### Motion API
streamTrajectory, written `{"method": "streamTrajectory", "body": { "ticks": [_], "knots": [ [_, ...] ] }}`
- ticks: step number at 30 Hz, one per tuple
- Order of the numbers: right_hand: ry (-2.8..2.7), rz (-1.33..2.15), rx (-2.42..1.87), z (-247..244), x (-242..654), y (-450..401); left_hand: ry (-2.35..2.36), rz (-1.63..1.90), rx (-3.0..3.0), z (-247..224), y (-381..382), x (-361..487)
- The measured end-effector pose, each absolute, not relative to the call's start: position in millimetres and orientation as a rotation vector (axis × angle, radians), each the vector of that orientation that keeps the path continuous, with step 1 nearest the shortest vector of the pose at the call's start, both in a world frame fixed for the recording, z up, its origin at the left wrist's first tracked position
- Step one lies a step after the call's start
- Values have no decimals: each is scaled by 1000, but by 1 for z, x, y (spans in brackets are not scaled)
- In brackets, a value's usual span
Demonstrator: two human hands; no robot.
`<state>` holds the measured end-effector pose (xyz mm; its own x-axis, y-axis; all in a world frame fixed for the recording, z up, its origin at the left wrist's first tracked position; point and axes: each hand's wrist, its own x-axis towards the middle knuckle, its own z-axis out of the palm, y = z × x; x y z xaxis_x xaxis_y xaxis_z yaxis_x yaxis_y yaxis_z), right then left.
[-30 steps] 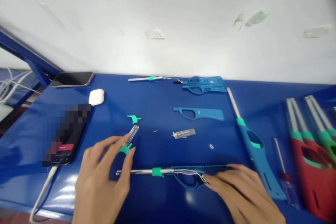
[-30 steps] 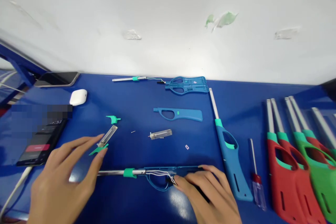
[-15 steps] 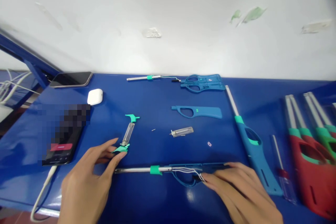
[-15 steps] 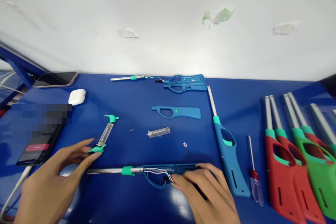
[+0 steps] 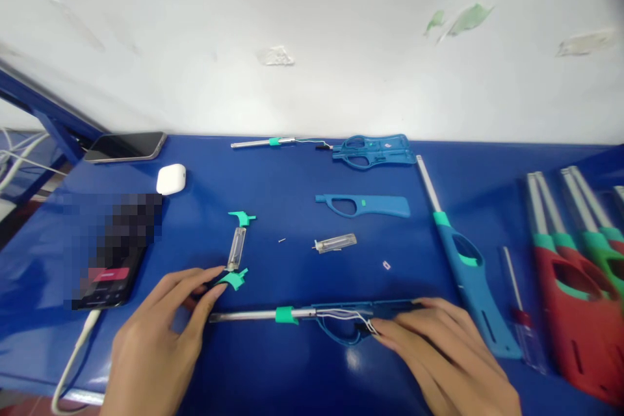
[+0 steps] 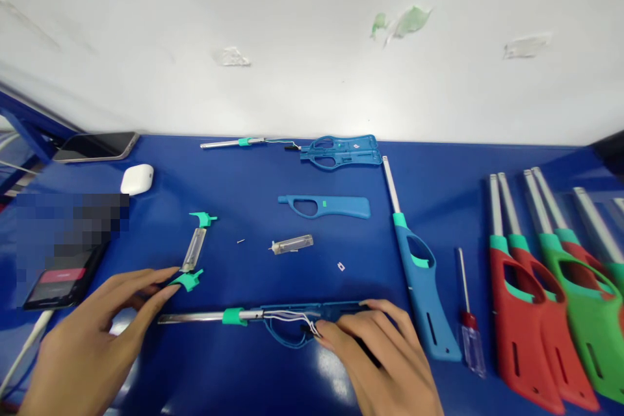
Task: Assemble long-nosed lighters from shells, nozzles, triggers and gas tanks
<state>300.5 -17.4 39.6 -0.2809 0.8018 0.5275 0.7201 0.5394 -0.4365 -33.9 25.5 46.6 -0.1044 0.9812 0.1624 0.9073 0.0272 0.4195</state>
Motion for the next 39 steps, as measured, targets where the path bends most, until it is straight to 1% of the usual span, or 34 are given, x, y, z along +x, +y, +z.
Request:
{"method": "streamTrajectory", "body": {
  "ticks": [3,9,11,14,17,20,23,26,33,39],
  "knots": [
    [-2052,161,-1223,36,302,-21,2116,639,2046,47,24,-31],
    [-2057,282,-1257,25,306,-33,2245,679,1914,55,11,-22],
    [-2047,295,-1271,25,306,-35,2190,726,1929,56,8,-15],
    [-2026,294,-1302,28,305,-34,1941,839,2064,54,4,2],
    [-2017,302,-1317,31,302,-32,1564,932,2256,49,-2,24],
    [-2000,307,-1317,32,301,-30,1300,806,2380,41,-8,40],
    [-1970,320,-1320,33,300,-29,1184,690,2447,34,-11,46],
    [-1959,321,-1315,33,299,-27,1163,670,2486,29,-11,47],
    [-1953,334,-1299,40,299,-21,1253,747,2448,26,-9,51],
    [-1944,364,-1267,43,299,-19,1226,770,2420,25,-8,56]
  ]
}}
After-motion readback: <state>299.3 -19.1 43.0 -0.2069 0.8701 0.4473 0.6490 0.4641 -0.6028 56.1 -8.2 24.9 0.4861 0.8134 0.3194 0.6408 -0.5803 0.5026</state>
